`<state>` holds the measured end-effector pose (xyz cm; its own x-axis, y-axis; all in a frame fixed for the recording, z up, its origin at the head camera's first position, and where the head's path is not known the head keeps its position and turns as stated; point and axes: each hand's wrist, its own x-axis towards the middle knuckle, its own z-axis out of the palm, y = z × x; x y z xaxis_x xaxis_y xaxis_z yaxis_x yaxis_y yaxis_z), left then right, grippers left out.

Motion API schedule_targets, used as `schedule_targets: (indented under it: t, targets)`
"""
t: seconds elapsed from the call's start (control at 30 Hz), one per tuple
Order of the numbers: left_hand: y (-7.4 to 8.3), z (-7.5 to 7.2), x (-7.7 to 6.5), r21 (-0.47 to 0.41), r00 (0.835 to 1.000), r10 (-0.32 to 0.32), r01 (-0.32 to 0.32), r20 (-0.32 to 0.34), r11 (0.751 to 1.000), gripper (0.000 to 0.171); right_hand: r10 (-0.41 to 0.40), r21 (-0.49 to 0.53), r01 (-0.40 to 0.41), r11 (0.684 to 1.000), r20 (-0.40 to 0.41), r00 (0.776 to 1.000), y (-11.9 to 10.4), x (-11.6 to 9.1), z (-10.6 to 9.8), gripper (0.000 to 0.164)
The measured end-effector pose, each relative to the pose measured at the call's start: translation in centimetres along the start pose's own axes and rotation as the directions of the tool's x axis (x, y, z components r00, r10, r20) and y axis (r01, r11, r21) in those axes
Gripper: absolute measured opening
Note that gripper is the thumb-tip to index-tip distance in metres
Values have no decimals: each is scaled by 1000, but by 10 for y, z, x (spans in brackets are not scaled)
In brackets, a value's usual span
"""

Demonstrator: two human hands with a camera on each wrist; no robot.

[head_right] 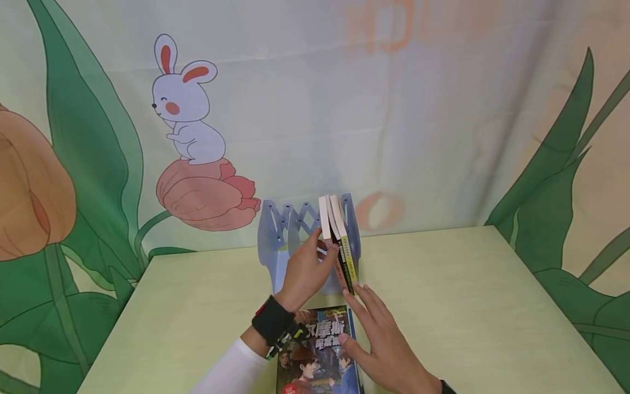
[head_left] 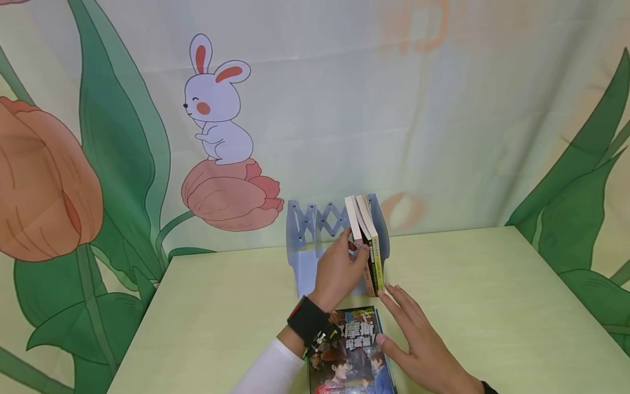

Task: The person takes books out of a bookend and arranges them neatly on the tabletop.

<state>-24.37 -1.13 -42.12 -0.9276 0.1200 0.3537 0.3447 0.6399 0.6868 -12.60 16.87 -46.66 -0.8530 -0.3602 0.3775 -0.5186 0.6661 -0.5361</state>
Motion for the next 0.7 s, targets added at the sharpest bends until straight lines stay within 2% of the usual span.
schedule_targets:
  t: [0.3,0.47,0.7]
  targets:
    - [6,4,1,116,1000,13,-12,-11,993,55,17,10,-17,1000,-16,1000,0,0,1,72]
    - [5,8,3,146,1000,-18,19,-8,989,60,27,9,-27,1000,-24,999,1,0,2,72]
    - [3,14,11,183,998,-64,60,16,981,72,-6,-10,6,1000,-11,1000,3,1,0,73]
